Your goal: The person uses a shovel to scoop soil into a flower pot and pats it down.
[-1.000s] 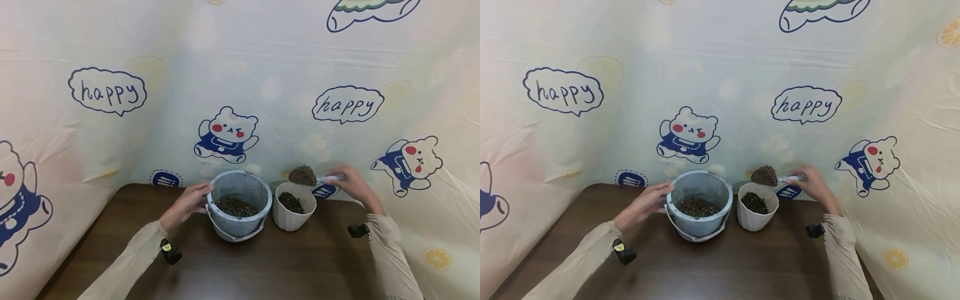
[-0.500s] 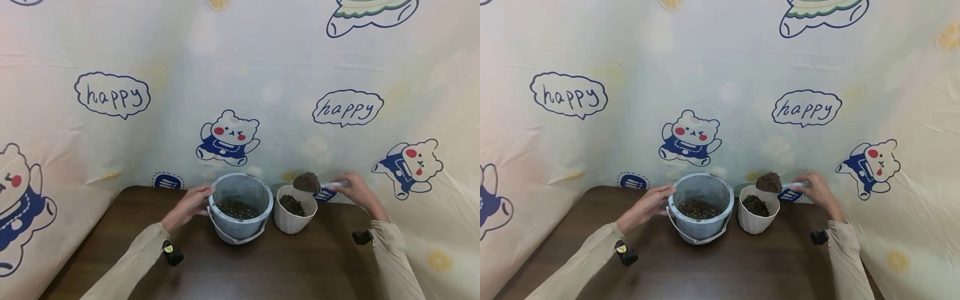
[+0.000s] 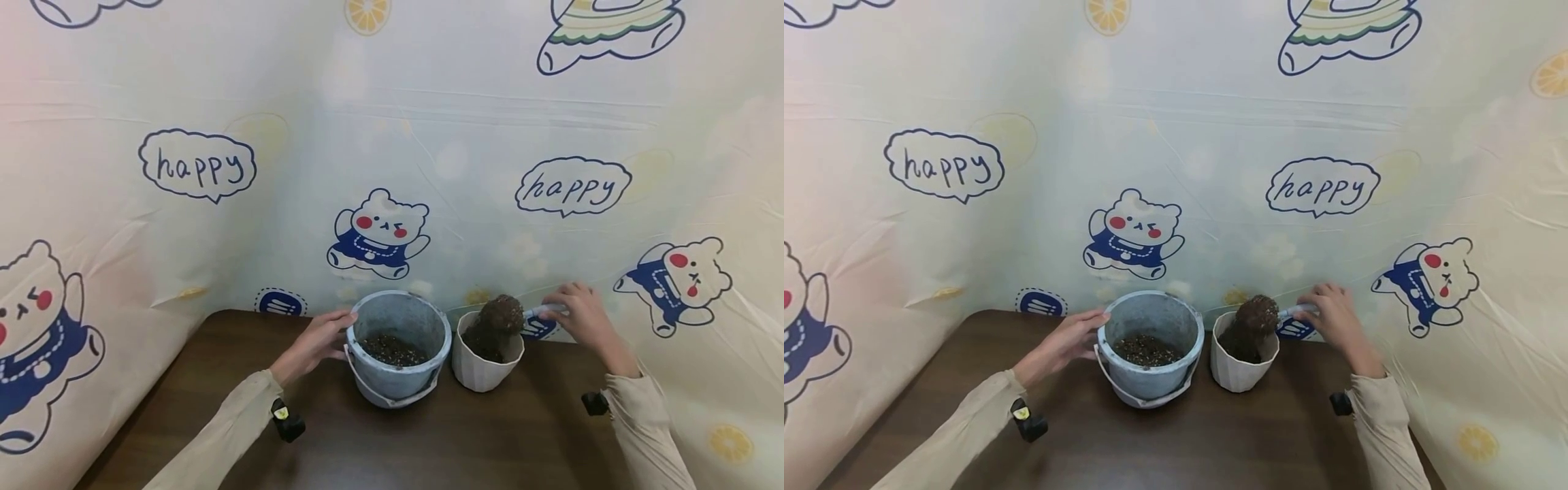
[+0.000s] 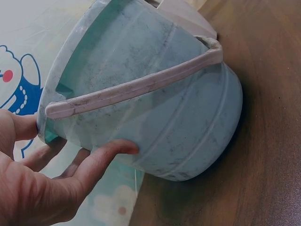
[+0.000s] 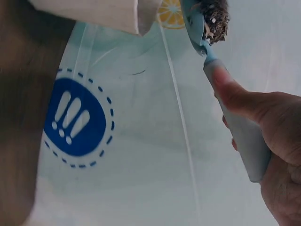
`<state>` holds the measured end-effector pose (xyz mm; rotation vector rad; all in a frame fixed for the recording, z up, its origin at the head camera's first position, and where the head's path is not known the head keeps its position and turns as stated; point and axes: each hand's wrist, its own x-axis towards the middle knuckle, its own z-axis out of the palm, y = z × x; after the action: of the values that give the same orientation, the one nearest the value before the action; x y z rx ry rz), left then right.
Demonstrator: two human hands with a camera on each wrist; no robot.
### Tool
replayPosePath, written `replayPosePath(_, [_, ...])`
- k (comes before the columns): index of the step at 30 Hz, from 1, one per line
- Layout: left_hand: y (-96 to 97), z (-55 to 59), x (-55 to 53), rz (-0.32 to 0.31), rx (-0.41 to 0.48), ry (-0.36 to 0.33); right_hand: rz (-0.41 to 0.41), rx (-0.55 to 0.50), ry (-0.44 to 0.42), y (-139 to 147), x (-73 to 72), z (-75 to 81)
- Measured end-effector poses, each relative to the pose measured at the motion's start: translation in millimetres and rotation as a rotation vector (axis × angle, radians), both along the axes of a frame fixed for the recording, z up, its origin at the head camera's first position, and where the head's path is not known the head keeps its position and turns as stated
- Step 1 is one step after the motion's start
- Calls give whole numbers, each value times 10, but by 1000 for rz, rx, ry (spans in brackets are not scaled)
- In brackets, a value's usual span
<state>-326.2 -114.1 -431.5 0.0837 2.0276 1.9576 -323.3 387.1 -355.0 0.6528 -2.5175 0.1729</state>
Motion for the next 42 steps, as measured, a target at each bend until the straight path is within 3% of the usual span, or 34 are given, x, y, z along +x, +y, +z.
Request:
replayPosePath(6, [10, 15, 12, -10, 5, 8, 31, 273, 252, -138, -29, 19])
replayPosePath(10, [8, 21, 19, -12, 4, 11, 32, 329, 339, -217, -26, 31])
replayPosePath(21, [4, 12, 24, -3, 8, 12, 34, 235, 451, -443, -3, 91])
replayPosePath(30, [12, 4, 41, -1, 20, 15, 93, 96, 538, -750, -64, -35])
replayPosePath(33, [12, 7, 44, -1, 18, 11, 100, 54, 534, -871, -70, -76])
replayPosePath(39, [6, 3, 41, 6, 18, 13, 146, -36, 445, -1098, -107, -139])
replayPosePath(42, [2, -2, 39, 12, 20, 17, 166, -37, 425, -1199, -147, -172])
